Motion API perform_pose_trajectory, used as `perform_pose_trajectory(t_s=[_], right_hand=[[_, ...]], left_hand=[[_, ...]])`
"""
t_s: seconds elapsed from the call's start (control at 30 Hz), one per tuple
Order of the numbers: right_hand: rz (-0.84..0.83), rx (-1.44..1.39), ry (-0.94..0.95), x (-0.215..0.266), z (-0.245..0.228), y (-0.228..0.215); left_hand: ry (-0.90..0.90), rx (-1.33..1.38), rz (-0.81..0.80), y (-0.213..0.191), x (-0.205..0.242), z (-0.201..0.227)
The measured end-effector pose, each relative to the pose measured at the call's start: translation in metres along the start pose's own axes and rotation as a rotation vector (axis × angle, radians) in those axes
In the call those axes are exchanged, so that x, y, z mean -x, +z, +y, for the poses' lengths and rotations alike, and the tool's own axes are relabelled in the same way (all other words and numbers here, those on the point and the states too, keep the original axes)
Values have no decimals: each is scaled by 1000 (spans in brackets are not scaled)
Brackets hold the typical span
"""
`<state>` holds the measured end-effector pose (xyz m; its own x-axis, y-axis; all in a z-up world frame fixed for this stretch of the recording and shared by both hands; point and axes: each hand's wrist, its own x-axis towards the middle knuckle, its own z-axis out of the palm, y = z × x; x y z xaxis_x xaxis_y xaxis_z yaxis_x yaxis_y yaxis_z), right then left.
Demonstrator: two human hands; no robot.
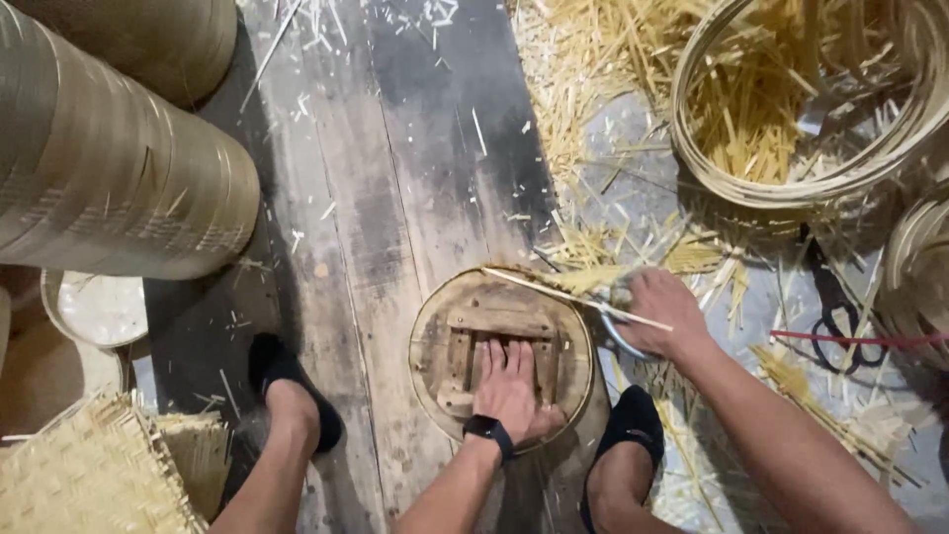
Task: Trimming excess material from woven bamboo squares fitted onto circular hoops to manufacture tray components.
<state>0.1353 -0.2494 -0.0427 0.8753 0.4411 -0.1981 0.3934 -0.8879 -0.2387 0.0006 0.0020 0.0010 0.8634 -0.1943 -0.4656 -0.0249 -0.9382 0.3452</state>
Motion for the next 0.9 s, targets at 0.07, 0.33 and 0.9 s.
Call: perform_pose_trajectory(t_s=[0.07,0.33,0.9], right_hand=[[-46,-18,27,18,5,-5],[-94,7,86,4,-25,-10],[-53,54,-15,-21,-11,21]], left_hand=[[-13,13,-12,0,-1,-1],[-16,32,-14,11,0,-5],[318,-308,-74,33,5,-54]])
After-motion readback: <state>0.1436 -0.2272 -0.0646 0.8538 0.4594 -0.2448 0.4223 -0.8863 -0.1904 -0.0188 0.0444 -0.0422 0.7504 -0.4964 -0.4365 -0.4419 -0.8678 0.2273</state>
